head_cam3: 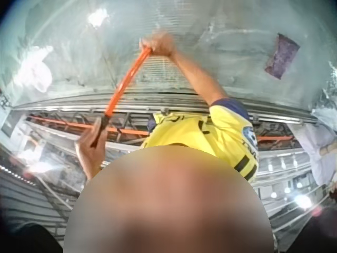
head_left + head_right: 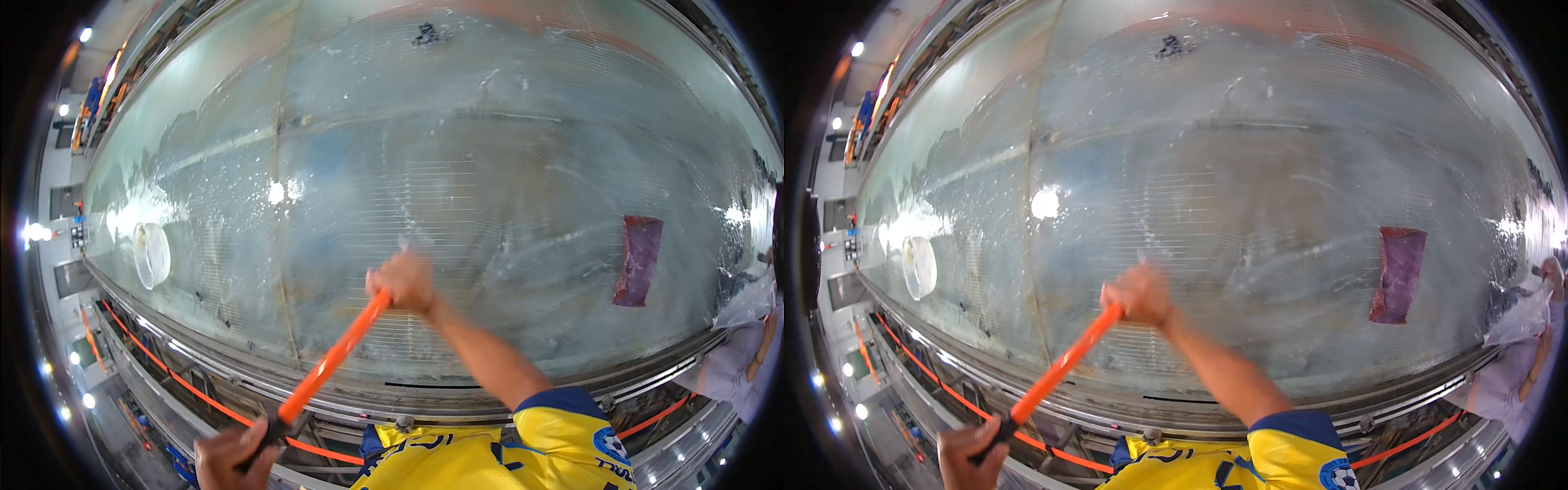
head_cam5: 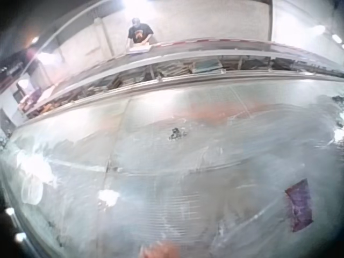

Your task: The person cleans a large curved glass surface using a long-handled squeegee and a purple cloth. They repeatedly apply the squeegee to remove liquid and wipe the surface with the cloth to remove residue.

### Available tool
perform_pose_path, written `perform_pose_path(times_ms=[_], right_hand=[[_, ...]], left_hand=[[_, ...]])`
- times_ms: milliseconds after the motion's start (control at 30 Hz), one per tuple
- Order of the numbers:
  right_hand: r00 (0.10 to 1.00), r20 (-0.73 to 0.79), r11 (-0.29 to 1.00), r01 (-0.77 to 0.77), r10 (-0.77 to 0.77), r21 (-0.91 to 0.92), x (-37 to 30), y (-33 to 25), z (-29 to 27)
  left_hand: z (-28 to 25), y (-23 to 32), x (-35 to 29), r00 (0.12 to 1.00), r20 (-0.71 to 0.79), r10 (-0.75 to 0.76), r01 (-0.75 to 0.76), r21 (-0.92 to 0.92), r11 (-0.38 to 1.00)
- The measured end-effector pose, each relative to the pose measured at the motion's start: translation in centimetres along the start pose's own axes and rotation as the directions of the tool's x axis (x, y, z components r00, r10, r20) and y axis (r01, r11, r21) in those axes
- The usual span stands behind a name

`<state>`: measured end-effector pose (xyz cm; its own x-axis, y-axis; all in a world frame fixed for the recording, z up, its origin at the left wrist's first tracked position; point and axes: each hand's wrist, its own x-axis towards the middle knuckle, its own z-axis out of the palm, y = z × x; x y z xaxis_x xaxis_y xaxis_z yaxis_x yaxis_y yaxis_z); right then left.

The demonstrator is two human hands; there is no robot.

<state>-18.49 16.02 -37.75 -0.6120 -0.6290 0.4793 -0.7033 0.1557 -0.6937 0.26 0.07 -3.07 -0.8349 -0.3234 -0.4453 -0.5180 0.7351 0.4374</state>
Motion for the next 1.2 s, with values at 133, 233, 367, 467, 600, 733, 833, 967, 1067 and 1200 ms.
perform_pose_path(times_ms=[133,233,367,467,600,733,833,967,1067,1200], right_hand=[[0.996,-0.070,0.998,0.062,-0.059,0.028,11.4,9.3,1.2],[0.992,-0.126,0.999,0.020,-0.014,0.044,7.6,4.5,3.7],[0.982,-0.157,0.991,0.090,-0.104,-0.096,14.4,10.1,3.1],[0.987,-0.148,0.995,0.076,-0.065,0.069,13.8,8.4,3.3],[0.967,-0.239,0.996,0.094,-0.092,-0.004,16.4,10.8,3.6],[0.999,-0.053,0.994,-0.009,0.003,-0.111,19.7,15.3,0.4],[0.987,-0.149,0.998,0.059,-0.053,0.037,13.8,9.7,2.0],[0.988,-0.150,0.990,-0.012,0.033,0.142,4.5,-2.1,3.9],[0.999,-0.050,0.974,-0.005,0.017,0.225,1.4,-10.4,6.6],[0.992,0.103,0.936,-0.097,0.066,0.337,-6.3,-17.5,10.5]], left_hand=[[-0.5,3.8,9.4,0.990,-0.093,-0.104,0.104,0.005,0.995],[-3.4,1.7,5.4,0.999,-0.041,0.008,-0.008,0.005,1.000],[-3.6,3.2,9.6,0.988,-0.103,0.116,-0.098,0.166,0.981],[-5.4,4.8,10.3,0.952,0.170,-0.255,0.226,0.176,0.958],[-5.4,3.2,12.7,0.994,-0.068,0.087,-0.069,0.231,0.970],[-2.1,4.8,16.9,0.991,-0.122,-0.053,0.052,-0.012,0.999],[-2.1,2.0,9.8,0.997,-0.078,0.020,-0.013,0.087,0.996],[-2.3,-3.0,-0.7,0.991,-0.120,0.058,-0.035,0.188,0.982],[-2.6,-6.7,-10.1,0.991,-0.121,-0.055,0.079,0.202,0.976],[-2.5,-10.3,-16.8,0.979,-0.036,-0.202,0.205,0.217,0.955]])
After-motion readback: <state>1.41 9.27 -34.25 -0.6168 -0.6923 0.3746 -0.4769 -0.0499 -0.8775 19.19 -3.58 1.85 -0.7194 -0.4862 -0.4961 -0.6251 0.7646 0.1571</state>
